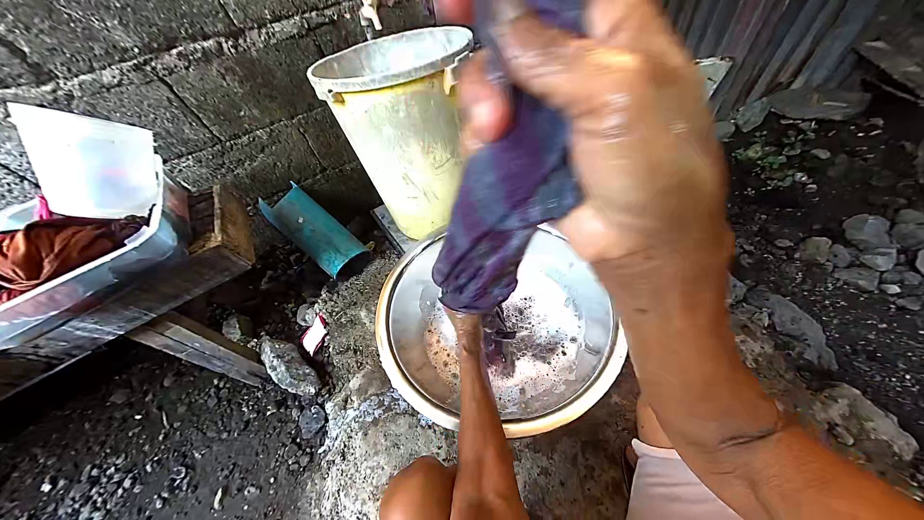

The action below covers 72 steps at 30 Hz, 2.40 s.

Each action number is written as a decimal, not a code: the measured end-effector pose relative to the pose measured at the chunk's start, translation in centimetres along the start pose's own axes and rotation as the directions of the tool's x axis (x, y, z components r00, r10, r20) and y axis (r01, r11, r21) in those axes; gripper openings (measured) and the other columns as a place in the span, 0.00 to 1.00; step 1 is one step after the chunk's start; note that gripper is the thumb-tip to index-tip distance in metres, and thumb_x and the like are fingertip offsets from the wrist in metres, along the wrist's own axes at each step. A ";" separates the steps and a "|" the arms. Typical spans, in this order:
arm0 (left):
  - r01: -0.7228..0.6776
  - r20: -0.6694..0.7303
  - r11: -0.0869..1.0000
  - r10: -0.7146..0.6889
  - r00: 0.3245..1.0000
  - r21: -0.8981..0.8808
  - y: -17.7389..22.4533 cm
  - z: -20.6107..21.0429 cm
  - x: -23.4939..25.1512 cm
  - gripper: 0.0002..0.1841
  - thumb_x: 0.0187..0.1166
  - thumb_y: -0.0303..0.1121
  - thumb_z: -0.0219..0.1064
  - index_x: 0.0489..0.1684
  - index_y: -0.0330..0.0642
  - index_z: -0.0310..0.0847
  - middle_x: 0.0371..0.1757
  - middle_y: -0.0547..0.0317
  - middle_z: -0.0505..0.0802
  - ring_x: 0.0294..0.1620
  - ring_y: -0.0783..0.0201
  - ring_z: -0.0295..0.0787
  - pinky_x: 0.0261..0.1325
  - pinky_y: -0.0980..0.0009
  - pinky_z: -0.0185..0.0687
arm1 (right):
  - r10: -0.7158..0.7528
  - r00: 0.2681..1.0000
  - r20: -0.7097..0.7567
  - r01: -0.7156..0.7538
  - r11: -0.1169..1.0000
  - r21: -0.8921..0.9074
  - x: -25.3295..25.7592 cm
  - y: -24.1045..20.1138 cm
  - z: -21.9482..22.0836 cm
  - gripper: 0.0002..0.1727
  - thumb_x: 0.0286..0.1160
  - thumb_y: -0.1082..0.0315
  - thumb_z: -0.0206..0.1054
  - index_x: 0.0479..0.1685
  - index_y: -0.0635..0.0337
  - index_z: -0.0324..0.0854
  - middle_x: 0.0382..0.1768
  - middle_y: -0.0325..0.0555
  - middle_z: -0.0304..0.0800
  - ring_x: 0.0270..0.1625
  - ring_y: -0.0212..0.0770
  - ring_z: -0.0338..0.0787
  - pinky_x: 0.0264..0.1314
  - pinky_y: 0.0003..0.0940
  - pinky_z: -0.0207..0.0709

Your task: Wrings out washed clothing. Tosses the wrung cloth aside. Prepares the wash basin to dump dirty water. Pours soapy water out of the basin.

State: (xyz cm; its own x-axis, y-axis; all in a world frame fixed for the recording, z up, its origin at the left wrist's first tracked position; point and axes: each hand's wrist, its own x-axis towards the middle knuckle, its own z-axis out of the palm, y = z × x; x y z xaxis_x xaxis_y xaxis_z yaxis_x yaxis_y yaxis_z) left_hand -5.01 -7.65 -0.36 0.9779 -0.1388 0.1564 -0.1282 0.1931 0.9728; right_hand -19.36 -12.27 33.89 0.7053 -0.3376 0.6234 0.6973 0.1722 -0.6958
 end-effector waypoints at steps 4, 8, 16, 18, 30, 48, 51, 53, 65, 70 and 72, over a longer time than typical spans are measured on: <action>0.040 -0.014 0.922 -0.049 0.999 -0.386 0.4 -2.2 1.9 0.16 0.84 0.22 0.55 0.68 0.37 0.72 0.47 0.55 0.90 0.45 0.67 0.88 0.48 0.65 0.89 | -0.146 0.970 -0.197 0.066 0.929 -0.365 -0.4 1.7 -12.1 0.12 0.88 0.73 0.49 0.55 0.60 0.79 0.26 0.31 0.79 0.25 0.28 0.82 0.35 0.27 0.86; 0.063 -0.027 0.898 -0.083 0.996 -0.436 4.8 -2.6 0.2 0.17 0.92 0.25 0.43 0.73 0.34 0.66 0.56 0.52 0.86 0.53 0.68 0.84 0.57 0.69 0.84 | 0.035 0.761 -0.648 -0.530 0.610 -0.589 -7.6 12.0 -23.0 0.18 0.88 0.65 0.56 0.67 0.68 0.77 0.43 0.55 0.87 0.40 0.45 0.87 0.47 0.46 0.83; -0.091 0.067 0.994 0.096 0.993 -0.066 4.3 0.0 1.2 0.24 0.92 0.34 0.46 0.85 0.39 0.61 0.69 0.48 0.85 0.66 0.64 0.83 0.69 0.64 0.81 | 0.942 0.059 -0.329 -0.841 0.225 0.493 -22.9 30.0 -17.4 0.53 0.81 0.22 0.36 0.95 0.53 0.43 0.87 0.74 0.57 0.75 0.77 0.75 0.64 0.71 0.78; -0.080 0.161 0.996 0.087 0.983 -0.050 4.5 -0.8 1.3 0.24 0.93 0.35 0.46 0.86 0.41 0.62 0.70 0.49 0.85 0.67 0.64 0.84 0.71 0.62 0.81 | 0.965 0.038 -0.258 -0.773 0.192 0.605 -23.2 31.0 -15.6 0.60 0.71 0.14 0.28 0.97 0.46 0.29 0.88 0.79 0.50 0.75 0.83 0.73 0.61 0.76 0.78; -0.115 0.397 0.991 0.076 0.915 0.075 6.3 -3.1 -3.9 0.23 0.93 0.40 0.45 0.80 0.44 0.75 0.61 0.57 0.93 0.60 0.69 0.90 0.69 0.68 0.84 | 0.515 0.725 -0.457 -0.332 0.843 0.423 -19.1 29.7 -13.9 0.26 0.96 0.62 0.36 0.68 0.68 0.76 0.53 0.46 0.90 0.55 0.28 0.87 0.62 0.25 0.82; 0.414 -0.075 0.905 -0.408 0.910 0.100 -0.9 -8.4 -5.3 0.21 0.95 0.28 0.37 0.74 0.21 0.65 0.66 0.36 0.83 0.62 0.62 0.80 0.69 0.67 0.76 | 0.708 0.687 0.163 -0.513 0.632 -0.581 -8.3 24.2 -11.6 0.20 0.85 0.71 0.59 0.70 0.72 0.79 0.67 0.64 0.84 0.72 0.45 0.82 0.80 0.41 0.69; 0.510 -0.003 0.845 -0.516 0.856 0.160 -0.1 -7.4 -6.3 0.23 0.95 0.29 0.34 0.78 0.21 0.62 0.71 0.35 0.80 0.65 0.62 0.78 0.72 0.66 0.72 | 0.740 0.621 0.257 -0.545 0.644 -0.537 -9.5 25.6 -12.8 0.21 0.84 0.68 0.58 0.70 0.71 0.78 0.66 0.61 0.84 0.70 0.40 0.82 0.79 0.38 0.70; 0.512 0.039 0.845 -0.523 0.852 0.154 -0.4 -7.1 -7.4 0.22 0.95 0.28 0.35 0.78 0.22 0.63 0.70 0.37 0.81 0.64 0.64 0.79 0.71 0.68 0.74 | 0.722 0.652 0.232 -0.611 0.682 -0.402 -10.3 26.2 -13.8 0.19 0.84 0.69 0.54 0.65 0.72 0.79 0.58 0.54 0.87 0.60 0.32 0.84 0.70 0.32 0.75; 0.769 0.537 0.480 -0.550 0.639 -0.423 -3.4 -2.7 -3.4 0.49 0.78 0.78 0.32 0.84 0.46 0.63 0.70 0.32 0.85 0.63 0.31 0.87 0.50 0.39 0.89 | 0.536 0.521 -0.664 -0.240 0.839 0.489 -11.9 30.6 -23.7 0.35 0.91 0.37 0.38 0.66 0.57 0.76 0.51 0.52 0.90 0.55 0.48 0.91 0.57 0.56 0.86; 0.425 0.120 0.599 -0.480 0.869 -0.678 -1.5 -1.3 -0.5 0.31 0.90 0.62 0.41 0.73 0.48 0.72 0.58 0.52 0.91 0.57 0.55 0.90 0.58 0.50 0.88 | 0.663 0.610 -0.434 -0.428 0.737 0.524 -12.5 29.5 -21.4 0.47 0.85 0.26 0.28 0.67 0.59 0.75 0.50 0.53 0.92 0.54 0.47 0.92 0.58 0.54 0.88; 0.311 0.004 0.614 -0.448 0.894 -0.725 -1.1 -1.7 0.4 0.25 0.93 0.54 0.41 0.67 0.46 0.75 0.51 0.54 0.92 0.52 0.60 0.91 0.54 0.55 0.90 | 0.706 0.632 -0.320 -0.533 0.695 0.482 -12.8 28.6 -19.7 0.47 0.86 0.27 0.28 0.71 0.59 0.75 0.55 0.53 0.92 0.58 0.47 0.92 0.63 0.52 0.87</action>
State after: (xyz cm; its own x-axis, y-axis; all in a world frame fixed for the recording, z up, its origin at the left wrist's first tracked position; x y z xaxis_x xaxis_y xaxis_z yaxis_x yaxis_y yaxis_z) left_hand -4.25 -6.23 -1.67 0.9309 -0.2146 -0.2956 0.3456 0.7798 0.5221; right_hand -10.99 -21.20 -1.03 0.8971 -0.3878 -0.2118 0.1704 0.7459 -0.6439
